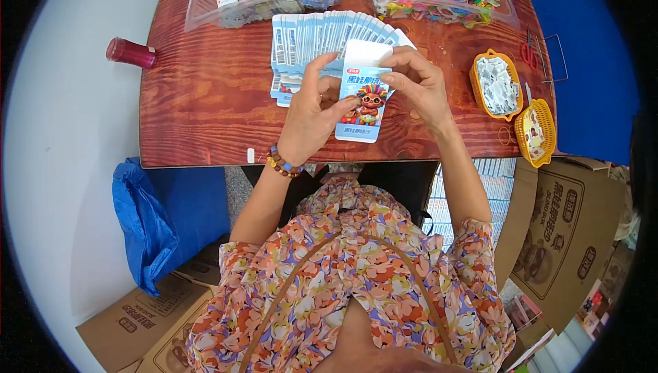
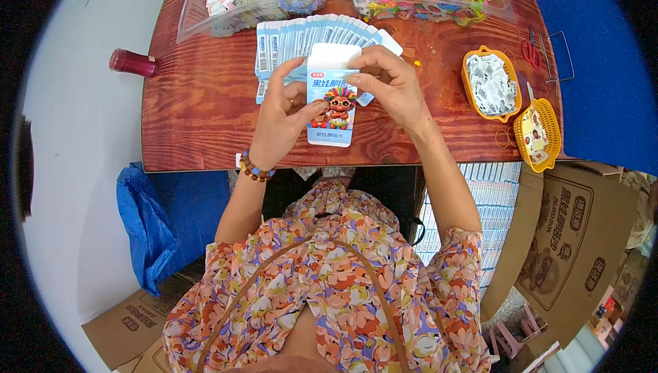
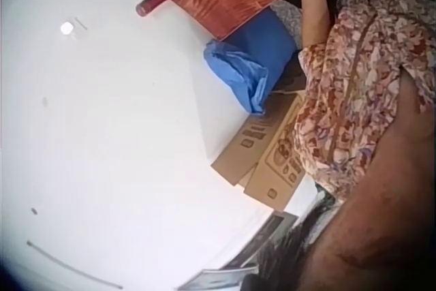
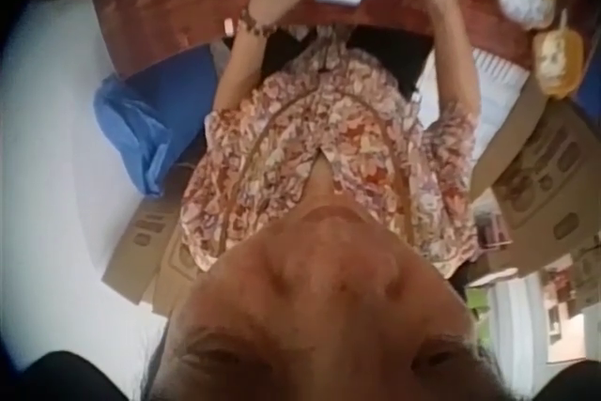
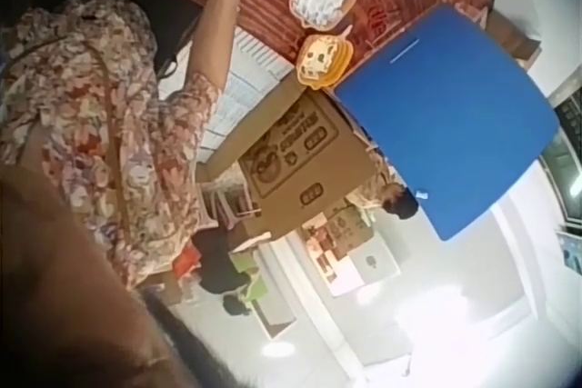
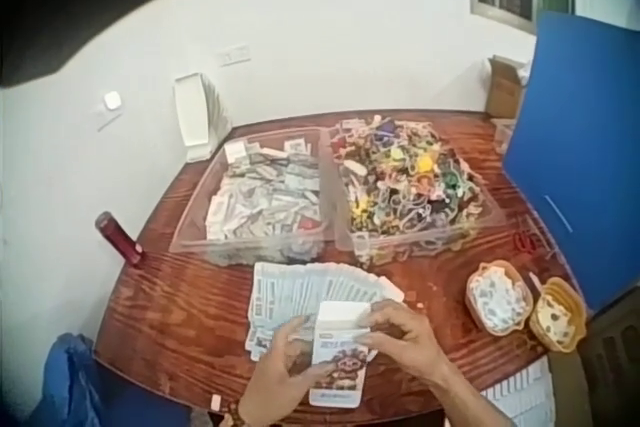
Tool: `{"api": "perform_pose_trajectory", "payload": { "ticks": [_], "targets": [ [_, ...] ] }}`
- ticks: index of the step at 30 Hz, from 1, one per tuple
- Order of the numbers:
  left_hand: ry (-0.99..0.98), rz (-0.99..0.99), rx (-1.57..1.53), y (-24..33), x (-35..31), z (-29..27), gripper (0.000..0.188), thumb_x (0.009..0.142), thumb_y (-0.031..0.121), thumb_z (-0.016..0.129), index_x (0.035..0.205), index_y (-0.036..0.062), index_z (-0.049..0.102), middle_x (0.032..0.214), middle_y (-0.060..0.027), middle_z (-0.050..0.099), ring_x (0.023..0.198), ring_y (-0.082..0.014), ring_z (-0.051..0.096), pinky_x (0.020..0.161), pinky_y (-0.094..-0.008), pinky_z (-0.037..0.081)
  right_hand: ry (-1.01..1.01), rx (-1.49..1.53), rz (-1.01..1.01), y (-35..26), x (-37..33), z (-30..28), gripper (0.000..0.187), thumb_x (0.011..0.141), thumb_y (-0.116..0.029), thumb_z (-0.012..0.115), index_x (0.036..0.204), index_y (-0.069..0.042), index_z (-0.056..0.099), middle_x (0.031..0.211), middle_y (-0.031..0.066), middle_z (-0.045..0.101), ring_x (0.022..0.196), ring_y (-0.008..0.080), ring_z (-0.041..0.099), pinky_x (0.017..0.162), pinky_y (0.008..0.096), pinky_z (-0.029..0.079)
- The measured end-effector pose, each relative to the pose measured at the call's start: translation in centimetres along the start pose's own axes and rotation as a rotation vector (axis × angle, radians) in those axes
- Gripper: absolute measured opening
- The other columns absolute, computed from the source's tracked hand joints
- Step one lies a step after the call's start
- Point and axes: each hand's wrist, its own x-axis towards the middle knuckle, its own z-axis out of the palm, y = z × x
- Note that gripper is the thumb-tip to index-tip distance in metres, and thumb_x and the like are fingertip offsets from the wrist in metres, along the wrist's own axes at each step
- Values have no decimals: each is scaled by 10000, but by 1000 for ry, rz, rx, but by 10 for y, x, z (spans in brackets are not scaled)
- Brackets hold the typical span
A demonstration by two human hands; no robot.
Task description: Packaging small colorful toy components into small individual cardboard packets.
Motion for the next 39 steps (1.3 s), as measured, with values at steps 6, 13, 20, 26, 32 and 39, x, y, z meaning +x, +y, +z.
{"api": "perform_pose_trajectory", "payload": {
  "ticks": [6, 13, 20, 26, 32, 39],
  "targets": [
    [-120, 35, 69, -1, 1, -10, 586, 883, 44, 689, 1401, 97, 419, 983, -99, 653, 867, -151, 665, 711, -288, 539, -135, -176, 36, -5, 0, -7, 88, 905, -82, 688, 905, 2, 662, 917, 25, 606, 896, 118, 550, 767, 271, 437],
    [-221, -8, 102, -4, 3, -15, 540, 884, 9, 669, 1374, 96, 461, 1017, -70, 644, 885, -136, 656, 736, -282, 538, -129, -489, -51, -17, -4, 2, 111, 901, -99, 690, 874, 7, 666, 837, 41, 629, 785, 121, 567, 861, 322, 474],
    [-300, -28, -137, -8, -4, -18, 482, 908, 0, 646, 1352, 66, 470, 1134, -53, 633, 987, -106, 633, 835, -264, 531, -163, -541, -22, -27, -9, 9, 96, 906, -88, 686, 962, -10, 690, 864, 44, 662, 807, 119, 610, 956, 339, 483],
    [-269, -53, -158, -4, -10, -11, 486, 910, -9, 638, 1359, 55, 466, 1190, -60, 613, 1013, -107, 626, 858, -266, 531, -31, -318, 138, -36, -15, 13, 191, 955, -115, 640, 1106, -3, 674, 1042, 58, 699, 967, 121, 624, 940, 306, 490],
    [-274, -57, -118, -5, -14, -7, 520, 895, -8, 649, 1375, 58, 459, 1179, -74, 623, 1028, -128, 632, 857, -277, 534, -117, -151, 245, -39, -8, 1, 210, 960, -104, 628, 1134, 2, 677, 1090, 65, 704, 1042, 110, 620, 920, 273, 486],
    [-257, -27, -83, -5, -14, -4, 529, 872, 32, 690, 1329, 56, 424, 1111, -109, 644, 1014, -165, 635, 855, -309, 525, -169, -280, 340, -51, -4, 0, 201, 910, -36, 669, 1098, -7, 731, 972, 36, 736, 904, 75, 653, 803, 234, 520]
  ]
}}
